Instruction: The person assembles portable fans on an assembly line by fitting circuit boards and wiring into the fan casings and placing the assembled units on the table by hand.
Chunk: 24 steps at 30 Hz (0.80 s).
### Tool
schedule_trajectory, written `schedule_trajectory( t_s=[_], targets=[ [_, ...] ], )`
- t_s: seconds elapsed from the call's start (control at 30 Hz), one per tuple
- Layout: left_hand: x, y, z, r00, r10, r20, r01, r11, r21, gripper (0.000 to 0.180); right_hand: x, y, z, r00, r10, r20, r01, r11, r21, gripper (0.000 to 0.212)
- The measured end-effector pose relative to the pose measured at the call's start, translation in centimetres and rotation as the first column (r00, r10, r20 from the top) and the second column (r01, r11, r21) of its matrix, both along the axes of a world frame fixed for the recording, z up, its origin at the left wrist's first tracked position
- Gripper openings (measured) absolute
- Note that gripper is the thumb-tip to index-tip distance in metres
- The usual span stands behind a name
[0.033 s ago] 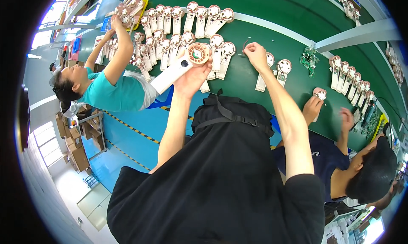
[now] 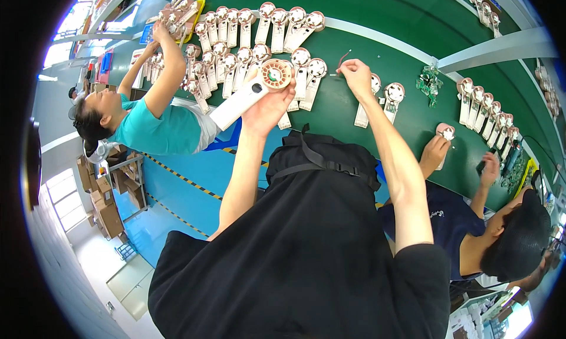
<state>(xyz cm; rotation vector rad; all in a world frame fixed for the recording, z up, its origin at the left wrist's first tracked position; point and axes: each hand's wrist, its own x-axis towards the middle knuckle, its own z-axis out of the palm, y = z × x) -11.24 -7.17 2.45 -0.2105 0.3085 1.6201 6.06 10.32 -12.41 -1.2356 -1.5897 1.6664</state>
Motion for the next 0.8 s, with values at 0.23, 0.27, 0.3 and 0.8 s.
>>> schedule_trajectory(
  t_s=[0.23,0.27,0.3,0.8],
  targets=[
    [1.3,1.8,0.6,0.999,-0.049,-0.02,0.05,0.998,0.037,0.046,2.3,-6.5,15.4,0.909,-0.202,-0.366,0.051,0.922,-0.383,0.014],
    [1.4,2.2,0.6,0.997,-0.065,-0.05,0.067,0.997,0.039,0.044,2.6,-7.3,17.3,0.927,-0.131,-0.352,0.026,0.958,-0.287,0.014],
    [1.7,2.6,0.8,0.993,-0.086,-0.077,0.09,0.995,0.042,0.043,3.1,-8.0,19.0,0.943,-0.067,-0.326,0.005,0.982,-0.188,0.014],
    [2.9,4.0,2.7,0.957,-0.15,-0.246,0.14,0.988,-0.058,0.041,3.7,-10.8,26.0,0.996,0.053,-0.075,-0.035,0.975,0.22,0.011]
  ],
)
